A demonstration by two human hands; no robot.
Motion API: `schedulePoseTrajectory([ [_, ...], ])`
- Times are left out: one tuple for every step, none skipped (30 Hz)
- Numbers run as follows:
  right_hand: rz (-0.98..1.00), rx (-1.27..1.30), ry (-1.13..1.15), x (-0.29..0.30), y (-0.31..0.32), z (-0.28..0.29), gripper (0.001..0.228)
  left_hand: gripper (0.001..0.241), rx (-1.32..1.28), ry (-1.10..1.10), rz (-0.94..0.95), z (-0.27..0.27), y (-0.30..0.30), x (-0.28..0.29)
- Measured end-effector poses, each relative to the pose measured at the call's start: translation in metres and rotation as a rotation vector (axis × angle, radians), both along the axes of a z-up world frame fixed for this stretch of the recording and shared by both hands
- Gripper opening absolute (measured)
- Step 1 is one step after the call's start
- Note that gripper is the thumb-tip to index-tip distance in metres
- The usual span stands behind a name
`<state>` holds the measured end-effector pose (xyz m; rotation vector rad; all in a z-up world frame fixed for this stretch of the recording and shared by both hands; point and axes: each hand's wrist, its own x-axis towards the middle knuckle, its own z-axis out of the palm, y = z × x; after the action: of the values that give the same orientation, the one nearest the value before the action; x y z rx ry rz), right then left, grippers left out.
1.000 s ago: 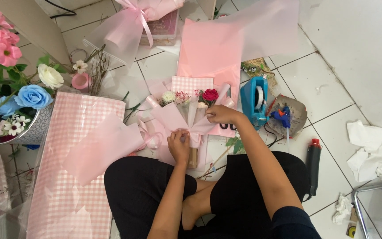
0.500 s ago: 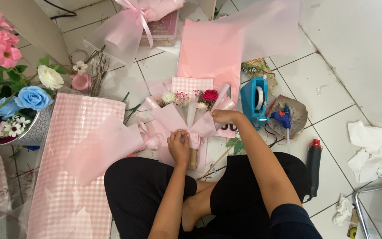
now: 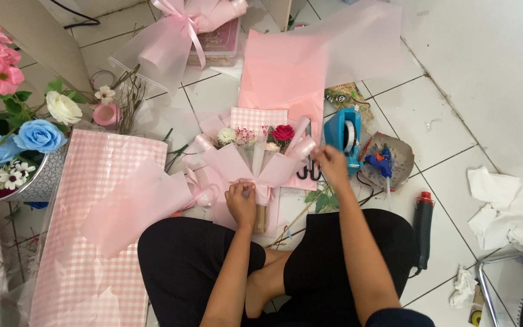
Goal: The person sits on the floor and wraps a small bouquet of artificial flowers with pink and checkered paper. They tie a pink ribbon around the base of the bouquet and adjust the wrapping to secure it.
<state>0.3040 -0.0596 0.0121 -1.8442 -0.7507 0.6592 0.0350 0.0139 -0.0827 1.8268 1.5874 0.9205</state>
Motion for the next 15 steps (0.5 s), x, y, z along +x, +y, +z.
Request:
schedulePoseTrajectory([
  [0.002,0.001,0.001,-0.011,-0.001,-0.008,0.018,0.013,0.001,0.001,0.002,-0.001,0.001,0.000],
  [-0.012,0.021,0.005,-0.021,-0.002,-0.015,0.018,0.013,-0.023,-0.002,0.006,-0.001,0.001,0.001],
  [-0.027,0.040,0.012,-0.033,-0.005,-0.023,0.027,0.012,-0.048,-0.004,0.009,-0.002,0.001,0.001],
  [-0.026,0.040,0.014,-0.040,-0.002,-0.020,0.027,0.012,-0.048,-0.001,0.010,-0.002,0.001,0.000],
  [-0.004,0.015,-0.015,-0.047,0.000,-0.016,0.033,0.012,-0.053,-0.002,0.009,-0.002,0.001,0.000],
  [0.018,-0.011,-0.045,-0.055,0.002,-0.012,0.039,0.011,-0.058,-0.003,0.008,-0.002,0.000,0.000],
  [0.019,-0.010,-0.046,-0.053,0.007,-0.021,0.039,0.011,-0.057,-0.004,0.009,-0.001,0.000,0.000],
  [-0.008,-0.008,-0.094,-0.051,0.011,-0.029,0.025,0.011,-0.059,-0.008,0.011,0.001,-0.001,-0.001],
  [-0.035,-0.004,-0.144,-0.048,0.016,-0.037,0.012,0.011,-0.059,-0.015,0.012,0.003,-0.001,0.000],
  [-0.034,-0.001,-0.147,-0.047,0.019,-0.037,0.012,0.011,-0.057,-0.018,0.013,0.002,-0.001,-0.001],
  [-0.045,0.021,-0.171,-0.045,0.021,-0.038,0.010,0.011,-0.059,-0.013,0.017,0.000,0.000,0.000],
  [-0.057,0.044,-0.196,-0.043,0.024,-0.038,0.009,0.011,-0.062,-0.008,0.020,-0.002,0.001,0.000],
  [-0.059,0.046,-0.200,-0.044,0.019,-0.022,0.009,0.011,-0.060,-0.012,0.018,0.001,0.000,0.000],
  [-0.089,0.130,-0.252,-0.045,0.014,-0.005,0.012,0.011,-0.062,-0.024,0.015,0.003,0.000,0.000],
  [-0.118,0.212,-0.301,-0.048,0.008,0.010,0.014,0.011,-0.067,-0.034,0.013,0.005,-0.002,-0.002],
])
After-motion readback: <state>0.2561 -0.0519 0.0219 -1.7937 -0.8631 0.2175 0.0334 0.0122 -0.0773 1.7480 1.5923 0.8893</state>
